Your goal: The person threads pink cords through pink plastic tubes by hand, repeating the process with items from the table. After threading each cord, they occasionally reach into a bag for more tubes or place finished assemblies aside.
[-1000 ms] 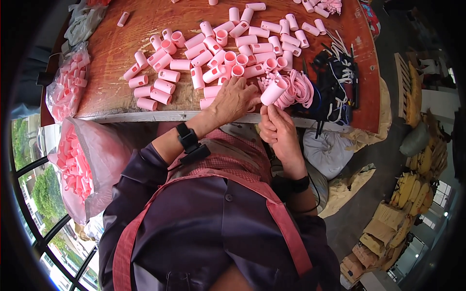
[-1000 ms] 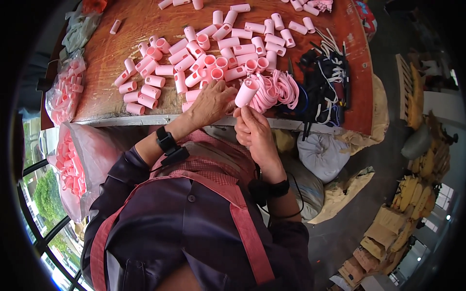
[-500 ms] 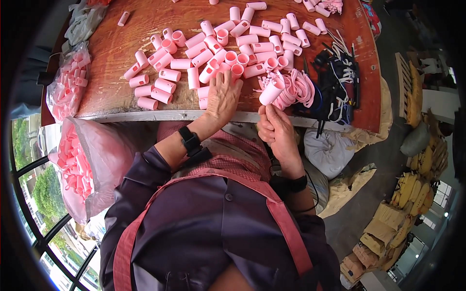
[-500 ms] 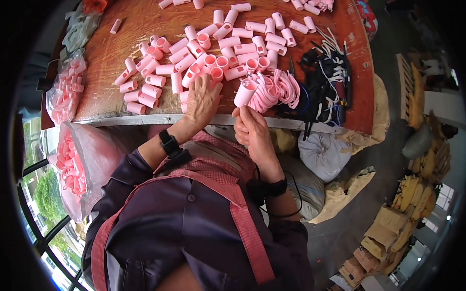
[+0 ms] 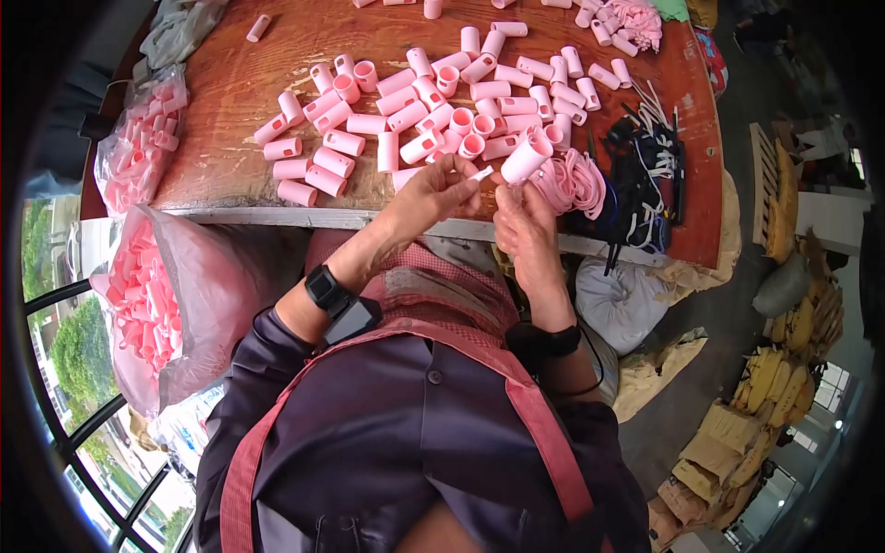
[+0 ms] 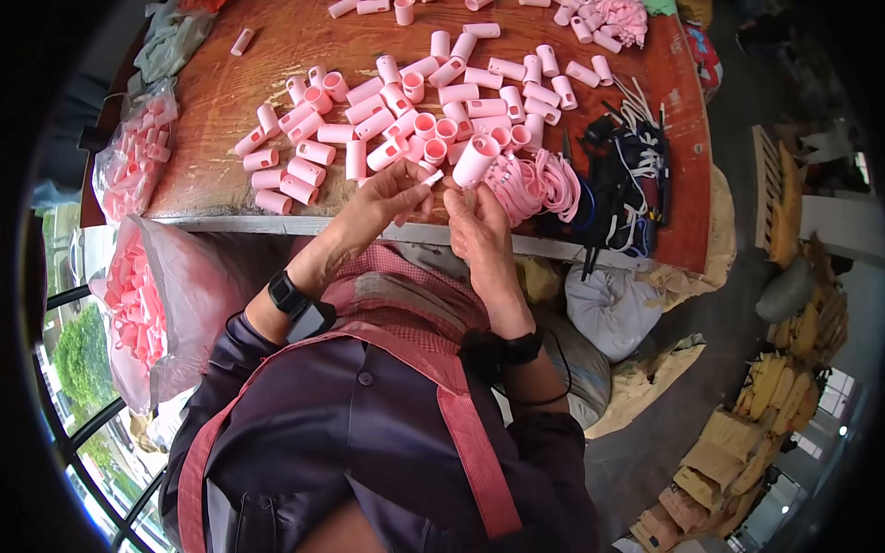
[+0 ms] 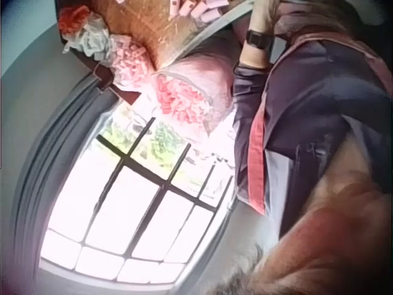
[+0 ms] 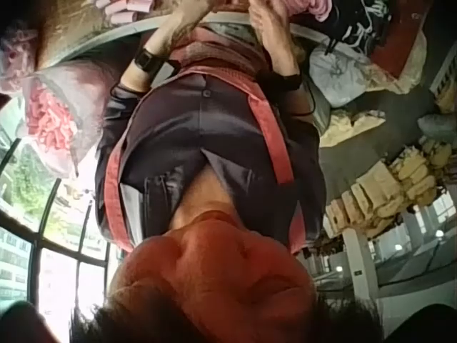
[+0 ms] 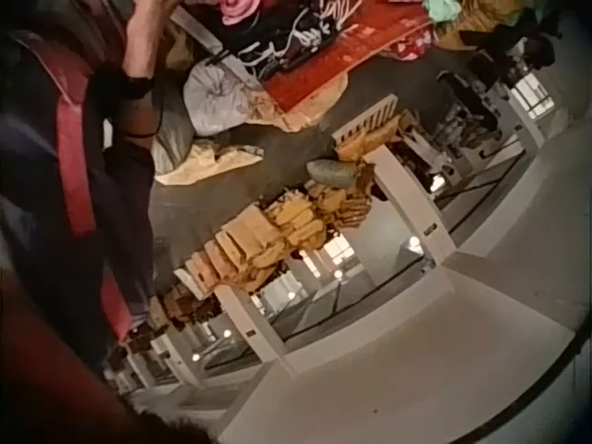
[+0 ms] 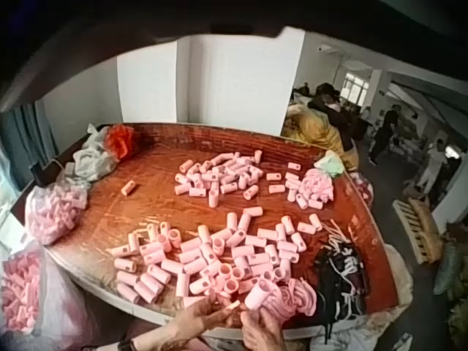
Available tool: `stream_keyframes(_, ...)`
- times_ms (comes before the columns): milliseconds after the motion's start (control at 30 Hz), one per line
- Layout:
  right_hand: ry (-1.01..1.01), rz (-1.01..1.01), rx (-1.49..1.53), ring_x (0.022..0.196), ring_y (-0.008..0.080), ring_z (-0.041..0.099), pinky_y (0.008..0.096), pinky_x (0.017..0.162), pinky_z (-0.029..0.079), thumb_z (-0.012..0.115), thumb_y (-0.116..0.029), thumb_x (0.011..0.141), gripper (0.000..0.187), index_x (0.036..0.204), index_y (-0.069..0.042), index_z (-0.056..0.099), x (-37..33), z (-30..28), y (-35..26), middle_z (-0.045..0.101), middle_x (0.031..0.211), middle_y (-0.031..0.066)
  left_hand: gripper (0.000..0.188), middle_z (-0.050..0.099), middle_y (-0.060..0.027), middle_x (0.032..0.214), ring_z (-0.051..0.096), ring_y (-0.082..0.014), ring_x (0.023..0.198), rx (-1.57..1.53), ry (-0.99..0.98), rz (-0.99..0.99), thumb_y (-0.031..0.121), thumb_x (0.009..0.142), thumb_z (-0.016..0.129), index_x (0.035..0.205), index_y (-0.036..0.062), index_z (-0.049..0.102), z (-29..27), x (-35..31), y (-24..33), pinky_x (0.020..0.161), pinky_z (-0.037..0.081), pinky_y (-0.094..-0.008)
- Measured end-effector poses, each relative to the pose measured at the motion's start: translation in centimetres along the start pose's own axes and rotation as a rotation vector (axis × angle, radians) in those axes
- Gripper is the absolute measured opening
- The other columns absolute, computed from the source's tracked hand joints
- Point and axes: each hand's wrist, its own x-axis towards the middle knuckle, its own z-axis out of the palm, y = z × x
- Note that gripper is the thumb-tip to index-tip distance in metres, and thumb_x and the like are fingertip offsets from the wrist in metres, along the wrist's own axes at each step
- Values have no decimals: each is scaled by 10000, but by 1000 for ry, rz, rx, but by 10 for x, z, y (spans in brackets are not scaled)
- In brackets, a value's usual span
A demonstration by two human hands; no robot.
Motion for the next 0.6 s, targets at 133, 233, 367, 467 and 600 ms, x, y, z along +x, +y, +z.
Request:
stream_keyframes(133, -77, -128, -123, 476, -1, 267, 177, 431, 195, 582, -228, 947, 175, 1014, -68, 558, 13, 18, 4, 361, 637, -87, 168, 510, 13, 728, 452, -55, 658, 94, -27, 2, 225, 1004, 480, 1007, 59, 507, -7, -19, 1, 566, 357, -208)
stream_keyframes(233, -65, -97, -108, 477, -2, 270, 181, 434, 194, 585, -211, 942, 151, 993, -71, 563, 16, 24, -5, 373, 628, -92, 191, 491, 24, 729, 427, -53, 652, 134, -27, -27, 237, 1011, 466, 996, 56, 524, -22, -33, -1, 567, 346, -200)
stream_keyframes(367, -118, -174, -328, 480, -4, 270, 186, 438, 192, 588, -197, 937, 125, 973, -79, 567, 16, 35, 3, 379, 616, -95, 220, 467, 32, 725, 406, -51, 653, 111, -14, -14, 244, 1019, 442, 987, 53, 548, -25, -42, 6, 574, 343, -196)
stream_keyframes(467, -114, -218, -396, 485, -5, 268, 186, 440, 184, 578, -198, 943, 118, 973, -83, 569, 16, 41, 6, 382, 618, -91, 236, 471, 30, 744, 421, -56, 679, 96, -42, -21, 247, 1022, 430, 995, 52, 559, -28, -46, 4, 609, 359, -199)
stream_keyframes(600, -60, -185, -359, 502, 5, 292, 190, 449, 201, 543, -209, 962, 138, 982, -76, 573, 16, 43, -9, 407, 636, -71, 259, 514, 15, 797, 474, -81, 727, 16, -53, -59, 250, 1021, 417, 1007, 43, 571, -41, -52, 2, 683, 399, -220)
